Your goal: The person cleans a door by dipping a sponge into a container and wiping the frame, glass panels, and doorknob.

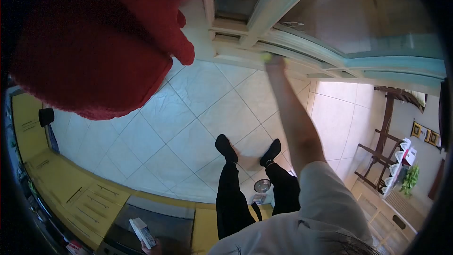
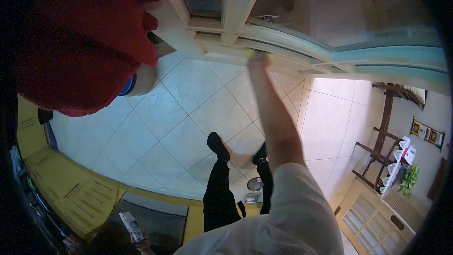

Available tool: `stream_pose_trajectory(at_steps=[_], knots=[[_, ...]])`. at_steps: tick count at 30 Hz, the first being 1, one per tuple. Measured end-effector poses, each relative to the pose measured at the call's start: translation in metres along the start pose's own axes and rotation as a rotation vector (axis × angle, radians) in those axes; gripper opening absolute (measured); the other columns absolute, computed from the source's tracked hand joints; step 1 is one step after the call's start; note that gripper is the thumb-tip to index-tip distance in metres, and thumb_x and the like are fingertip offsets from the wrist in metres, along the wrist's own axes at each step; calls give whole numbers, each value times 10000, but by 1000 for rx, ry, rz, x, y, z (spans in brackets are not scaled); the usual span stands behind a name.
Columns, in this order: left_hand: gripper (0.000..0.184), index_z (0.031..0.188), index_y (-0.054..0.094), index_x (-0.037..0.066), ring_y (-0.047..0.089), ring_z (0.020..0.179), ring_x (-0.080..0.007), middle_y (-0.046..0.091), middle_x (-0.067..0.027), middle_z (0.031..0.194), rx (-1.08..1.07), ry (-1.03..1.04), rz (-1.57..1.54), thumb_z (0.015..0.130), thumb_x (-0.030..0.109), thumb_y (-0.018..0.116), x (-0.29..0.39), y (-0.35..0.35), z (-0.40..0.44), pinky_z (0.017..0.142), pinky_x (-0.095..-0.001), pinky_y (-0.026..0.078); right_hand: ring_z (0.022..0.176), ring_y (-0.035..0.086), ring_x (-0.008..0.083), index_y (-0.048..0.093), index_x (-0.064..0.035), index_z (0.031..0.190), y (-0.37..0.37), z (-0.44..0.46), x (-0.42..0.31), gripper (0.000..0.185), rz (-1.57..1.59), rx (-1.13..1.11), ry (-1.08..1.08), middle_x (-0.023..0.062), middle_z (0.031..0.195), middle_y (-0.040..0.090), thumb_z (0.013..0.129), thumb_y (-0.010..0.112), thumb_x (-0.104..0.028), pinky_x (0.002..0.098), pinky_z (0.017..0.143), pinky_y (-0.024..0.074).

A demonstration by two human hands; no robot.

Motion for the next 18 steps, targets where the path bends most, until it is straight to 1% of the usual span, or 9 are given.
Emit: stream_pose_trajectory(at_steps=[1, 2, 3, 6, 7, 8, 10, 12, 18], knots=[[378, 1108, 496, 69, 577, 826, -302, 587, -128, 963, 7, 5, 3, 807, 296, 462, 0, 2, -1, 701, -384, 483, 1067, 465, 233, 441, -93, 1220, 1, 26, 53, 391, -26, -303, 196, 57, 1207, 494, 890, 357, -284, 363, 904, 371], [378, 1107, 497, 70, 578, 825, -303, 588, -129, 962, 14, 2, 3, 808, 298, 460, 0, 3, -2, 700, -385, 483, 1079, 463, 227, 412, -103, 1247, 22, 29, 114, 407, 221, -249, 310, 60, 1203, 493, 880, 376, -277, 365, 907, 368], [379, 1107, 497, 70, 578, 824, -304, 588, -129, 960, 14, 3, 1, 808, 299, 458, -1, 4, -2, 700, -385, 483, 1007, 494, 223, 406, -119, 1163, 52, -11, 139, 353, -177, -210, 32, 67, 1131, 499, 826, 488, -182, 376, 824, 430], [380, 1106, 499, 70, 579, 821, -306, 590, -130, 956, 8, 3, 5, 810, 304, 452, -5, 9, -2, 700, -386, 483, 891, 546, 233, 423, -188, 1122, 137, -101, 165, 426, 19, 283, 235, 55, 1055, 519, 757, 628, -109, 411, 654, 503], [380, 1105, 499, 70, 579, 820, -306, 591, -130, 954, 3, 1, 8, 811, 306, 450, -5, 11, -2, 700, -387, 483, 941, 514, 201, 496, -129, 1075, 146, -108, 155, 314, 135, 185, 426, 31, 1055, 523, 810, 605, -257, 407, 650, 472], [381, 1105, 500, 71, 579, 819, -307, 591, -131, 953, -2, 3, 13, 811, 308, 449, -7, 15, 0, 699, -387, 483, 886, 554, 244, 454, -127, 1130, 145, -112, 144, 353, 185, 213, 477, 61, 1076, 524, 800, 580, -132, 416, 650, 499], [381, 1104, 500, 71, 580, 817, -308, 592, -131, 950, -11, 3, 14, 813, 311, 445, -8, 21, -3, 699, -388, 483, 895, 553, 239, 465, -89, 1118, 122, -73, 129, 292, 121, -289, 313, 59, 1076, 524, 841, 524, -162, 414, 663, 493], [382, 1103, 501, 71, 580, 815, -310, 594, -132, 947, -18, 5, 16, 814, 314, 441, -11, 24, -7, 699, -389, 483, 902, 547, 235, 473, -98, 1110, 80, -52, 69, 264, 93, -120, 477, 60, 1050, 532, 860, 489, -181, 403, 690, 486], [386, 1101, 504, 72, 581, 810, -314, 597, -134, 938, -46, 51, -4, 818, 324, 429, -21, 22, -24, 698, -391, 484, 931, 512, 244, 518, -94, 1018, -118, 44, -197, 204, -44, 123, 254, 103, 1013, 524, 823, 520, -152, 393, 789, 448]])
Point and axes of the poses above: each hand's wrist, its own z-axis towards the middle knuckle, its own y-axis out of the palm, x = y × z, the point moved 5 cm from there along z, towards the middle knuckle
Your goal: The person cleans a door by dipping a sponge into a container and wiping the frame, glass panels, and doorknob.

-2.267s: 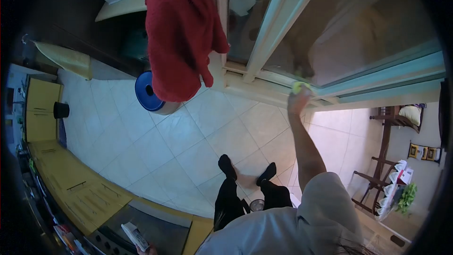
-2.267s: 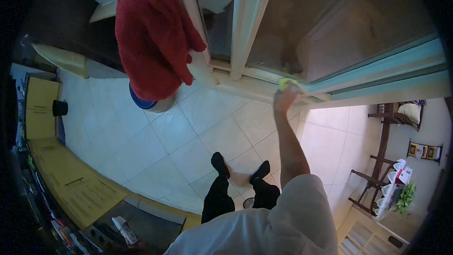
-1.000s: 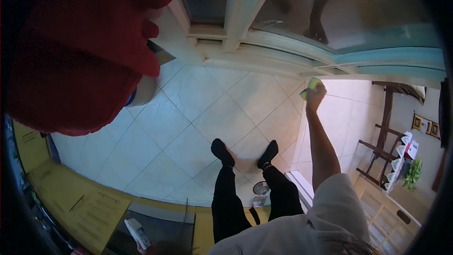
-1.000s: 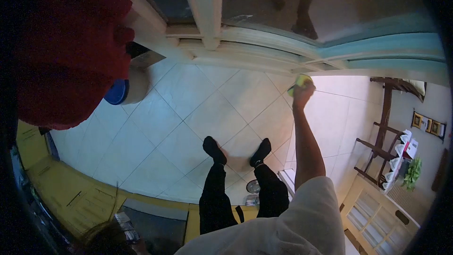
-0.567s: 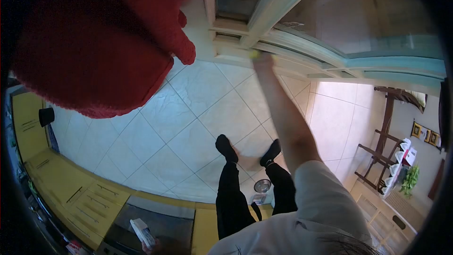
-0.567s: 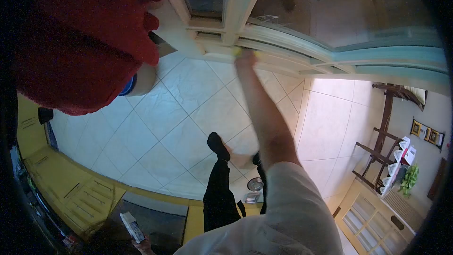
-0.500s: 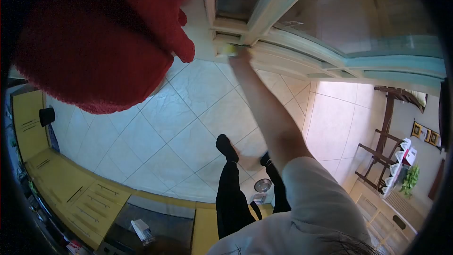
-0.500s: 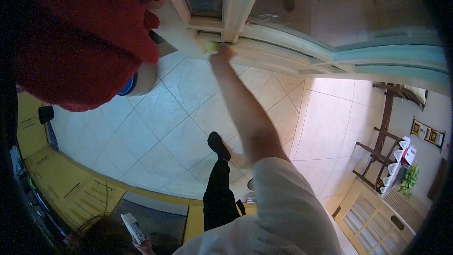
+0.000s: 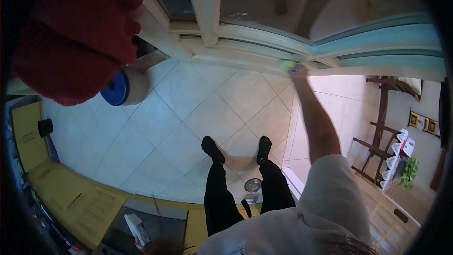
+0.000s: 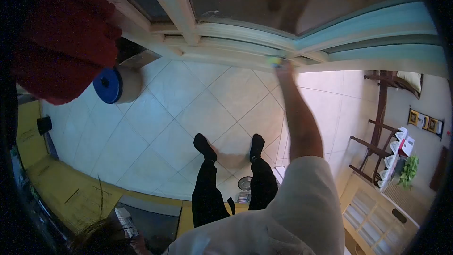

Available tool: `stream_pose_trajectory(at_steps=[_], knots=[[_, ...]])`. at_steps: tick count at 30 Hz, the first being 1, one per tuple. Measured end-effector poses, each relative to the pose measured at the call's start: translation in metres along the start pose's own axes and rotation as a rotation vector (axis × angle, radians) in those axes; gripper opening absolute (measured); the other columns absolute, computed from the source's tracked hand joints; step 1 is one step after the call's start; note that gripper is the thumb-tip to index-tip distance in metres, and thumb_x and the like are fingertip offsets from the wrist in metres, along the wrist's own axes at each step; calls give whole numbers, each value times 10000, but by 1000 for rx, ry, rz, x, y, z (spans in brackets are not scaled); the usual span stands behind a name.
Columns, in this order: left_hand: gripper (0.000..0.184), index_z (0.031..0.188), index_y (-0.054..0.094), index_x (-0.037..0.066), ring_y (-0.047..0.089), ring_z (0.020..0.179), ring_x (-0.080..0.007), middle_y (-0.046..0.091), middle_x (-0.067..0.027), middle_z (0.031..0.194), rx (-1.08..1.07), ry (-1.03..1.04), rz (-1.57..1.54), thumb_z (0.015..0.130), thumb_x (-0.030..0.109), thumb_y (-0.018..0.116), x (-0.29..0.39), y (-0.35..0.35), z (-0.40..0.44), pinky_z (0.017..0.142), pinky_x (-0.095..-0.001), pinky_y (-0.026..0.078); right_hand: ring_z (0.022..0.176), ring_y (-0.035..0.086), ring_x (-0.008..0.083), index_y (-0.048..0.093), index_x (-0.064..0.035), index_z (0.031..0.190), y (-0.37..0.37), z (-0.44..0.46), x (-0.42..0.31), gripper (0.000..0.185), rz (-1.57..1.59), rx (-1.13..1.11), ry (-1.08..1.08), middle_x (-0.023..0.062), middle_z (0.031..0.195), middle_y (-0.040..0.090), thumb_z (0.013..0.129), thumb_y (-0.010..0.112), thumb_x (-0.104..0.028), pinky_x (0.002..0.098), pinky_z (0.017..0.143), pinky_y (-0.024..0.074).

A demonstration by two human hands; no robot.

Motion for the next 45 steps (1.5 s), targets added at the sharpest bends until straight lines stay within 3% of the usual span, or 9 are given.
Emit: stream_pose_trajectory(at_steps=[9, 11, 20, 27, 29, 30, 33, 39, 45], knots=[[393, 1097, 508, 74, 584, 801, -320, 603, -137, 925, -231, 217, -203, 823, 339, 411, -30, -4, -52, 697, -394, 484, 982, 544, 276, 524, -39, 1012, -71, -114, -161, 233, -264, -254, 126, 127, 1010, 579, 839, 451, -177, 462, 927, 387], [322, 1059, 517, 30, 568, 765, -299, 568, -149, 882, -342, 15, -472, 873, 264, 398, -28, 29, -97, 587, -358, 502, 953, 550, 291, 515, -22, 1031, -62, -168, -169, 274, -308, -259, 206, 148, 1022, 574, 811, 417, -152, 495, 895, 404], [411, 982, 569, 52, 546, 636, -276, 593, -127, 766, -602, 226, -690, 791, 387, 427, -20, -6, -170, 515, -377, 424, 1056, 491, 378, 458, 45, 1166, 1, -331, -244, 510, 235, -673, 196, 226, 1171, 492, 753, 444, -254, 541, 913, 366], [412, 1015, 573, 73, 547, 638, -269, 596, -109, 793, -216, 221, -934, 789, 387, 430, -44, -9, -158, 491, -377, 423, 1052, 490, 386, 411, 65, 1204, 43, -361, -329, 555, 281, -1092, 173, 246, 1177, 483, 757, 462, -260, 519, 886, 394], [405, 1099, 543, 86, 572, 693, -271, 602, -98, 892, -185, 194, -934, 797, 345, 462, -56, 9, -156, 543, -378, 468, 1029, 508, 369, 422, 77, 1180, 11, -329, -334, 528, 263, -940, 164, 236, 1140, 508, 750, 459, -227, 495, 882, 408], [419, 1106, 537, 91, 570, 703, -264, 594, -99, 927, 411, 0, -957, 783, 354, 489, -64, 2, -123, 560, -360, 466, 1006, 526, 352, 434, 90, 1156, 6, -307, -335, 502, 240, -807, 163, 227, 1104, 533, 743, 455, -194, 470, 878, 422], [413, 1093, 536, 91, 561, 691, -260, 588, -97, 910, 96, 22, -810, 783, 360, 486, -80, 74, -135, 552, -356, 458, 946, 561, 303, 517, 75, 1039, -60, -224, -300, 374, -19, -712, 19, 191, 1032, 572, 753, 479, -163, 425, 866, 446], [403, 1068, 535, 91, 544, 668, -252, 577, -93, 876, -240, 38, -680, 784, 372, 481, -72, 205, -147, 537, -347, 444, 912, 563, 289, 524, 52, 1015, -221, -252, -218, 335, -273, -209, 281, 174, 996, 569, 770, 472, -170, 417, 823, 455], [394, 1043, 534, 91, 527, 645, -244, 565, -89, 842, -331, 5, -696, 785, 383, 476, -58, 272, -163, 522, -339, 429, 879, 564, 274, 531, 30, 991, -227, -285, -223, 298, -316, -118, 363, 156, 961, 566, 786, 464, -176, 408, 779, 463]])
Point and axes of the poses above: each hand's wrist, its own z-axis towards the middle knuckle, its own y-axis out of the palm, x = y × z, the point moved 5 cm from there along z, towards the middle knuckle
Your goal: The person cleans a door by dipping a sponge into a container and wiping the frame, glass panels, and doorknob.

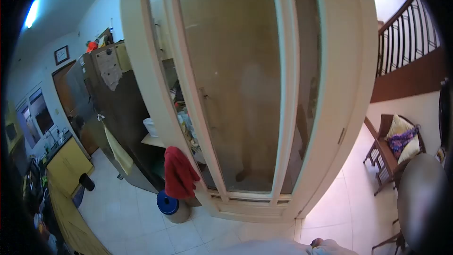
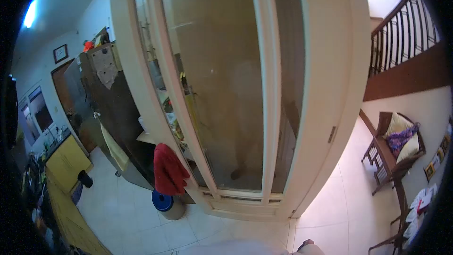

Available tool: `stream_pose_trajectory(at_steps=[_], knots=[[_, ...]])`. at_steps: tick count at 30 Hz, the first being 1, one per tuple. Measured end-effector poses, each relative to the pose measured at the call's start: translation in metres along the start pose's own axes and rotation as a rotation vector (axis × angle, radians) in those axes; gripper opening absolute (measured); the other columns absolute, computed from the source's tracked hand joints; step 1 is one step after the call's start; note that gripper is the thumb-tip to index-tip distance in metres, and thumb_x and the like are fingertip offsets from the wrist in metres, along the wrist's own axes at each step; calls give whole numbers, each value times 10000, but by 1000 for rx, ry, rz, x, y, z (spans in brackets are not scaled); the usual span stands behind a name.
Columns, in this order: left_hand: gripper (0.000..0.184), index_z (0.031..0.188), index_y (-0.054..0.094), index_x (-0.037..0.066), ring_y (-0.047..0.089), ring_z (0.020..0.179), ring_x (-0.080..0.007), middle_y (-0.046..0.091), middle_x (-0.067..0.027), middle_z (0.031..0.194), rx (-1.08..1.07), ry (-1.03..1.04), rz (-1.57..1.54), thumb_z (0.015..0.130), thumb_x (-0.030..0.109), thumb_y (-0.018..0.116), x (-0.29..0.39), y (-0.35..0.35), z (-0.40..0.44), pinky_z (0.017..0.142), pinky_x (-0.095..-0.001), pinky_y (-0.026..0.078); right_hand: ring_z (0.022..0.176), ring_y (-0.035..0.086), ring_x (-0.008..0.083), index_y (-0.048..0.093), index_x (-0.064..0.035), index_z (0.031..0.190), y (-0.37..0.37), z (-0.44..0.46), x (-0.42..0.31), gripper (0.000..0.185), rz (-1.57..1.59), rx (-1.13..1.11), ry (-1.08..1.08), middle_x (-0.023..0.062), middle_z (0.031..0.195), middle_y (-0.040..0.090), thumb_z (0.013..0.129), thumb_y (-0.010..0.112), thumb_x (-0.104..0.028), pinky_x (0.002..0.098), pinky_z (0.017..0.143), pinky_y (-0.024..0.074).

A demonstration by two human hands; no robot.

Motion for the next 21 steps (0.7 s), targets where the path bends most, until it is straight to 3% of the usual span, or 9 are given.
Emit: stream_pose_trajectory(at_steps=[9, 17, 20, 21], knots=[[385, 1005, 533, 91, 501, 611, -232, 547, -83, 791, 63, 28, -114, 787, 401, 468, 17, -46, 20, 499, -327, 406, 828, 567, 252, 541, -4, 955, 124, 5, -21, 248, -143, -103, -60, 130, 907, 562, 811, 453, -186, 395, 713, 476], [380, 972, 532, 91, 478, 580, -221, 531, -78, 745, 194, 59, -215, 788, 416, 460, 37, -126, 46, 478, -317, 387, 784, 569, 232, 551, -34, 923, 253, -8, 62, 213, -369, -88, -23, 107, 860, 558, 834, 443, -194, 383, 655, 488], [380, 959, 532, 91, 470, 569, -217, 525, -76, 728, 260, 56, -237, 789, 422, 458, 40, -156, 52, 470, -312, 379, 767, 570, 225, 554, -45, 911, 337, -22, 95, 203, -611, -99, -83, 98, 842, 557, 842, 440, -197, 379, 633, 492], [380, 955, 532, 91, 467, 565, -215, 523, -75, 723, 282, 56, -243, 789, 424, 457, 41, -167, 55, 468, -311, 377, 826, 556, 205, 555, -38, 933, 372, -34, 102, 217, -755, -149, -142, 92, 872, 553, 857, 420, -190, 361, 685, 482]])
Point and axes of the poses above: each hand's wrist, its own z-axis towards the middle knuckle, its own y-axis out of the palm, x = y × z, the point moved 5 cm from there along z, towards the middle knuckle
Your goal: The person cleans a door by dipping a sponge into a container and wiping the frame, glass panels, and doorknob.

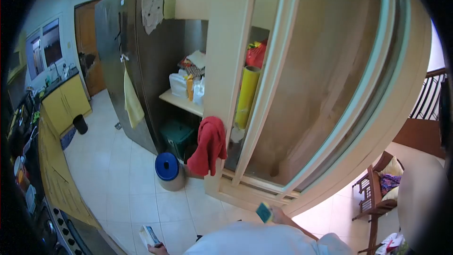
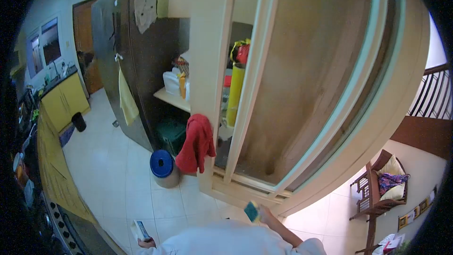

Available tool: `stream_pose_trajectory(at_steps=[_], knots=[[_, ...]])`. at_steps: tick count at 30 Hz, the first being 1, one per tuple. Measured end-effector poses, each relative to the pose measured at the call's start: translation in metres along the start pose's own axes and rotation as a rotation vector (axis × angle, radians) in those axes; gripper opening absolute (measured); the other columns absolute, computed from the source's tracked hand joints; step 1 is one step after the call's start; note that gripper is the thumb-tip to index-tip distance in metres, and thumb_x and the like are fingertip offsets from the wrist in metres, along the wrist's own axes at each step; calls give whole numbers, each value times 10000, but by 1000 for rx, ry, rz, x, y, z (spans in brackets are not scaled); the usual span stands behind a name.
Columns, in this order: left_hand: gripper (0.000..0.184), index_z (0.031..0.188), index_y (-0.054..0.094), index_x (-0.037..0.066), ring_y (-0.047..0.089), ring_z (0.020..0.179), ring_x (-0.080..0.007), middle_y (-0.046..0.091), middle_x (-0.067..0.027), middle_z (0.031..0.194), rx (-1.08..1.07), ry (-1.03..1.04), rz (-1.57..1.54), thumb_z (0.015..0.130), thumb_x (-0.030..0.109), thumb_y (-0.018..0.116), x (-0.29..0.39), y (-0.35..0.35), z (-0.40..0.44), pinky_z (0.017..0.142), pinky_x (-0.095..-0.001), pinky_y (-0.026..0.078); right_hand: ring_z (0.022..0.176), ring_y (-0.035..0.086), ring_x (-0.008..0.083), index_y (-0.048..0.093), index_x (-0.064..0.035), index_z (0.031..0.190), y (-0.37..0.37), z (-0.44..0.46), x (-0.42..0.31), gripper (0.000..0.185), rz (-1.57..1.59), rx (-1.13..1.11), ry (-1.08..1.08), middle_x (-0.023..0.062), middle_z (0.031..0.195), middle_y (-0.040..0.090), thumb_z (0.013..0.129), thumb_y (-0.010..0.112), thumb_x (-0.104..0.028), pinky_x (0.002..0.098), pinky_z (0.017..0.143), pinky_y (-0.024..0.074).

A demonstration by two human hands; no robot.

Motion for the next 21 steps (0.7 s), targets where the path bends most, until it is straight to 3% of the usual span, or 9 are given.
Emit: stream_pose_trajectory(at_steps=[2, 4, 6, 8, 10, 12, 15, 17, 21], knots=[[380, 947, 531, 91, 461, 557, -213, 519, -74, 711, 52, -1, -8, 789, 428, 455, 7, -18, 11, 463, -308, 372, 890, 513, 193, 552, -55, 1025, 70, -26, -59, 267, -563, -109, -449, 84, 890, 545, 819, 464, -198, 314, 780, 424], [380, 938, 531, 91, 455, 550, -210, 515, -72, 700, 97, -5, -15, 789, 432, 453, 18, -36, 22, 458, -306, 367, 888, 499, 142, 549, -82, 1009, 130, -1, -97, 258, -403, -337, -750, 31, 935, 536, 870, 410, -249, 295, 778, 410], [380, 930, 531, 91, 450, 542, -207, 511, -71, 689, 138, -9, -24, 790, 436, 452, 28, -48, 35, 453, -303, 362, 929, 495, 138, 498, -77, 1105, 207, -30, -175, 303, -38, -524, -598, 43, 1033, 505, 851, 509, -242, 316, 829, 405], [408, 970, 520, 96, 469, 580, -212, 522, -69, 739, 146, -26, 32, 782, 453, 455, 39, -51, 64, 483, -311, 376, 1077, 428, 226, 377, -56, 1234, 279, -137, -282, 483, -864, -200, -1622, 94, 1136, 436, 804, 563, -172, 372, 952, 332], [518, 1104, 487, 112, 537, 706, -232, 560, -65, 909, 130, -60, 164, 758, 497, 467, 53, -49, 86, 584, -340, 427, 1170, 357, 372, 431, -70, 1220, 335, -209, -370, 513, -809, 10, -1956, 204, 1216, 421, 749, 600, -180, 444, 997, 274], [481, 1111, 463, 95, 527, 700, -202, 551, -51, 910, -65, -58, 207, 800, 462, 436, 61, -20, 94, 534, -334, 404, 1005, 482, 372, 502, -78, 1095, 374, -278, -434, 466, -852, 427, -2527, 174, 1089, 499, 652, 647, -87, 458, 928, 348], [439, 1121, 459, 98, 548, 772, -196, 553, -48, 990, -180, -17, 295, 834, 427, 417, 68, 22, 102, 516, -322, 411, 953, 531, 350, 546, -151, 1083, 414, -288, -511, 373, -1007, 518, -2547, 136, 998, 568, 724, 548, -47, 451, 869, 372], [442, 1133, 455, 96, 557, 794, -201, 556, -51, 1013, -176, -12, 293, 836, 422, 423, 63, 52, 95, 520, -313, 419, 1071, 442, 355, 515, -122, 1155, 425, -254, -531, 371, -1116, 907, -2633, 205, 1139, 488, 785, 513, -153, 447, 922, 342], [449, 1152, 450, 97, 563, 816, -206, 559, -50, 1016, -291, 21, 269, 820, 399, 466, 49, 113, 84, 540, -327, 438, 964, 529, 325, 561, -87, 1032, 388, -124, -405, 266, -1336, 869, -2403, 155, 1005, 556, 787, 456, -97, 506, 842, 369]])
Point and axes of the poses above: each hand's wrist, its own z-axis towards the middle knuckle, its own y-axis out of the palm, x = y × z, the point moved 5 cm from there along z, towards the middle knuckle
